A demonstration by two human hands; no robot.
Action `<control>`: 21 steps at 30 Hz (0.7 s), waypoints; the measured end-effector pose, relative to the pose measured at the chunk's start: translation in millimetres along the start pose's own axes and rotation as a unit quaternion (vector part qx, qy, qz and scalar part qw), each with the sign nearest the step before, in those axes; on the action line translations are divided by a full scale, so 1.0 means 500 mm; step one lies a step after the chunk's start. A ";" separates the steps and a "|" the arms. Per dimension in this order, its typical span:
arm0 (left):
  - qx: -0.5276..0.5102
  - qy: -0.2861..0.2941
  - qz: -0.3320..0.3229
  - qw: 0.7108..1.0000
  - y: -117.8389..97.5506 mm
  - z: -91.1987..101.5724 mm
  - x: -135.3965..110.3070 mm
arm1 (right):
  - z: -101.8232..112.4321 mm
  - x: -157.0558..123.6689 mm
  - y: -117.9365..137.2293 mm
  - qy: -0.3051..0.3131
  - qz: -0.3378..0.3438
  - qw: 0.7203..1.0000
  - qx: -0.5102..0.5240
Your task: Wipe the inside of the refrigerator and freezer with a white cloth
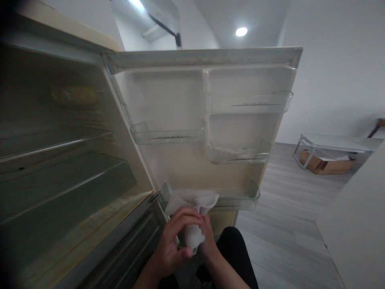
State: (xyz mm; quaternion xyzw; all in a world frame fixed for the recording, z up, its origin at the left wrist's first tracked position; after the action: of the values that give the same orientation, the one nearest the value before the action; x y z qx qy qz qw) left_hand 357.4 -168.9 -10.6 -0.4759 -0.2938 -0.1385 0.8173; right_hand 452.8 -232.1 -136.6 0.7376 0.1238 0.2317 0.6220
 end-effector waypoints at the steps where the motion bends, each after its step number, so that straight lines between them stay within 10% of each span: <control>1: -0.009 -0.037 0.025 0.999 0.014 0.011 0.000 | 0.011 0.001 0.007 -0.013 -0.008 1.000 0.000; 4: -0.045 -0.104 0.146 0.983 0.077 0.023 -0.008 | 0.016 0.001 0.035 -0.019 -0.034 0.999 0.034; 9: -0.054 -0.055 0.240 0.968 0.120 -0.005 -0.017 | -0.028 0.001 0.079 0.061 0.036 0.995 0.072; 21: 0.152 0.044 -0.008 0.987 -0.010 -0.022 0.021 | -0.053 -0.016 0.043 0.025 -0.169 0.905 0.389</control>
State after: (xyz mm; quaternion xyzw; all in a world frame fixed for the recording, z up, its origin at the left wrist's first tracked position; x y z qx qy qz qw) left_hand 366.9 -180.5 -4.9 -0.3369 -0.2791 -0.1193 0.8913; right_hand 430.5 -217.0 -114.2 0.8831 0.3425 0.0746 0.3119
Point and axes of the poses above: each hand's wrist, its own x-axis towards the middle knuckle, its own z-axis out of the back of the hand, y = z × x, the point moved 9 cm from there along x, towards the middle knuckle
